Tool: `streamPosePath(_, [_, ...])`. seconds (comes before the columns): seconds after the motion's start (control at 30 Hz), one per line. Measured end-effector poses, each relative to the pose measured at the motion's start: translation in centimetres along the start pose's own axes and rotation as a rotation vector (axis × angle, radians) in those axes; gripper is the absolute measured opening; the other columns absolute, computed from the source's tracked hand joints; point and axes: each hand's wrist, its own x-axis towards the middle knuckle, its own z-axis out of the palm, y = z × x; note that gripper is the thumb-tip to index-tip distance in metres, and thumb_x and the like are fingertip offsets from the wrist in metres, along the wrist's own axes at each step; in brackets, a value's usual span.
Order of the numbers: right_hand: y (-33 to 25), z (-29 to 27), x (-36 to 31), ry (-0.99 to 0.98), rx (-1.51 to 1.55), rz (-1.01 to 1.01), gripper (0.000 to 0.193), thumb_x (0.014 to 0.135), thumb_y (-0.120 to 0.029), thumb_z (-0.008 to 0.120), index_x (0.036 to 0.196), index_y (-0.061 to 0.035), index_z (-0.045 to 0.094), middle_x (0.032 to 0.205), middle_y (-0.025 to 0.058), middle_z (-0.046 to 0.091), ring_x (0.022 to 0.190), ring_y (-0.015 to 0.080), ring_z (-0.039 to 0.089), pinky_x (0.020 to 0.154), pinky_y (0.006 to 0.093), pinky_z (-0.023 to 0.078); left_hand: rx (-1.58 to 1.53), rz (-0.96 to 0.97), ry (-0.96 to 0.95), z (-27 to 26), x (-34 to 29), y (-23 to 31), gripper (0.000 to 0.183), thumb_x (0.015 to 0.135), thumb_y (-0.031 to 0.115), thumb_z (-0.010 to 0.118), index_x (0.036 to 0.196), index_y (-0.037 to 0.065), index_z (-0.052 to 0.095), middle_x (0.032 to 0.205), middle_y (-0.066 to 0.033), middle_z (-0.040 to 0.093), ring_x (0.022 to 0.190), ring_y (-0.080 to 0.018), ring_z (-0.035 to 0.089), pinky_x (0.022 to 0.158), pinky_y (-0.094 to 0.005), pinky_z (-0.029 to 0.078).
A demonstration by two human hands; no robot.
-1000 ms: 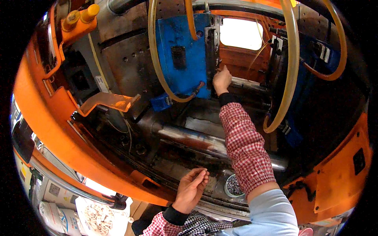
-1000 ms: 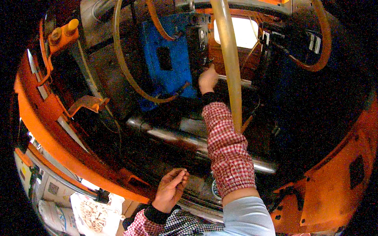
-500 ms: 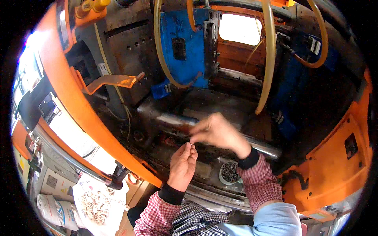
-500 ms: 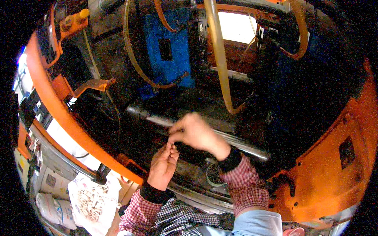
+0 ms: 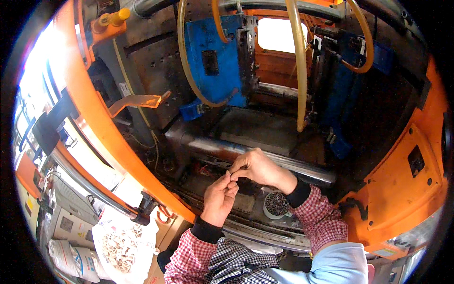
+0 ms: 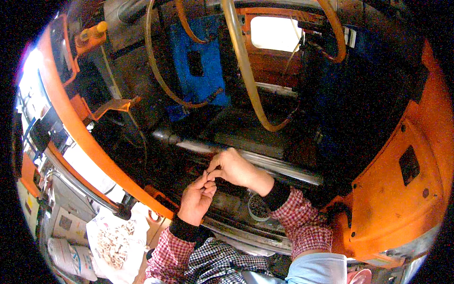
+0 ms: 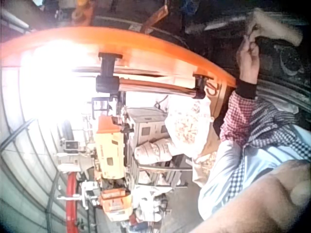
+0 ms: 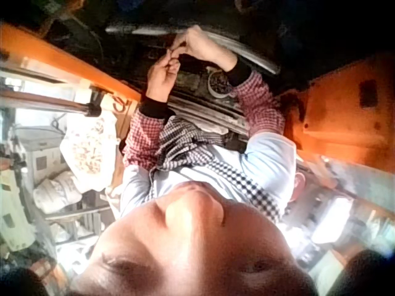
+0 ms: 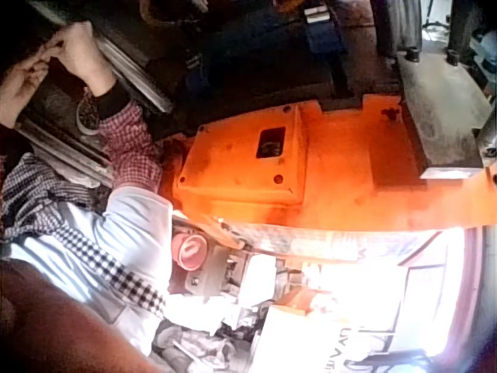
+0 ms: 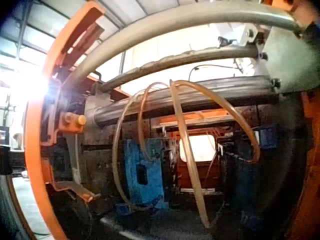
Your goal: The person repeatedly picks small white plastic components from a bag, inserts them into a machine, and removes the assembled parts. They then separate the connected pieces by hand and place them into a collection bag.
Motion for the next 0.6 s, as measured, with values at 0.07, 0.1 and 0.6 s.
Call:
streamPosePath(0.07, [0.1,-0.7,0.3,-0.036,-0.032,0.014,0.012,0.072,-0.008,0.069,0.080,0.0006,0.067,0.076,0.0133,0.066,0.070,0.0231,0.065,0.063,0.0308,0.050,0.065,0.015,0.036,0.4,0.1,-0.3,0.017,0.088,0.013,0.057,0.091,-0.005,0.058,0.077,-0.0069,0.055,0.063,-0.0094,0.046,0.054,-0.0199,0.038])
streamPosePath(0.1, [0.3,-0.7,0.5,-0.036,-0.035,-0.020,0.011,0.072,-0.008,0.069,0.079,0.0005,0.067,0.077,0.0133,0.066,0.070,0.0229,0.065,0.063,0.0306,0.050,0.080,0.035,0.061,0.5,0.1,-0.2,0.018,0.088,0.013,0.058,0.092,-0.004,0.057,0.078,-0.0064,0.054,0.063,-0.0091,0.046,0.054,-0.0193,0.038])
streamPosePath(0.6, [18.7,-10.8,18.5,1.347,-0.196,0.413,0.021,0.079,-0.016,0.064,0.088,0.0018,0.068,0.090,0.0214,0.065,0.086,0.0346,0.062,0.079,0.0405,0.046,0.372,0.096,0.187,1.1,-2.8,-0.8,0.026,0.089,0.018,0.057,0.101,-0.005,0.057,0.082,-0.0045,0.055,0.066,-0.0080,0.047,0.060,-0.0183,0.040])
